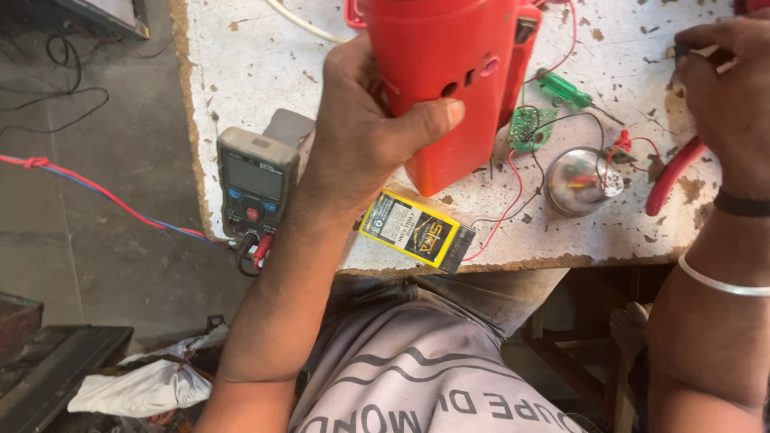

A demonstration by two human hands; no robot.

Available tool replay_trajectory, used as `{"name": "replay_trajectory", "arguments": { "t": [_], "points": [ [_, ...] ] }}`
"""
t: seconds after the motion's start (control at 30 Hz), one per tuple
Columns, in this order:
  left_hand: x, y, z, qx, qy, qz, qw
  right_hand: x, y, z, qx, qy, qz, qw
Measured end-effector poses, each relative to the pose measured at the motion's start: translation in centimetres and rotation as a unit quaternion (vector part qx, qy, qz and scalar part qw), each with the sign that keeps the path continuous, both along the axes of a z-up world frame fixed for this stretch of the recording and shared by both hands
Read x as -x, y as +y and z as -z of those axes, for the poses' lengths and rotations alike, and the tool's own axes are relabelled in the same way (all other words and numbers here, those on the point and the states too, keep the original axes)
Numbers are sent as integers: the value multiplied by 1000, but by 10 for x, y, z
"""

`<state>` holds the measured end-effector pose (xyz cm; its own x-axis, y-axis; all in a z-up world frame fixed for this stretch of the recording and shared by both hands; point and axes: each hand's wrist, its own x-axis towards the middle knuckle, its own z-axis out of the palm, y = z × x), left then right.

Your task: The person uses pliers to strip wires and a soldering iron to attach them to a circuit board inside a red plastic housing. They manipulate the wires and components to assemble the device.

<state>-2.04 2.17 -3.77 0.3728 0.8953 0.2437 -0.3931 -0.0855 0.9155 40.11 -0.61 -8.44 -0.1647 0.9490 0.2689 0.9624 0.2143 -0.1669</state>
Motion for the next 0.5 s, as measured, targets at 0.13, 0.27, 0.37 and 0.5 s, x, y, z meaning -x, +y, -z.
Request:
{"name": "replay_trajectory", "arguments": {
  "t": [0.13,0.27,0.37,0.5],
  "points": [
    [-2,-2,-2,-8,-8,-1,1000,37,-6,-31,-12,54,-18,998],
    [-7,-6,-13,4,61,11,998,110,-39,-87,120,304,-2,945],
    [-10,-10,-22,-59,42,34,997,163,-49,-111,139,386,-68,909],
    [-9,-13,-32,-61,75,43,994,203,-40,-134,139,422,-66,894]
  ]
}}
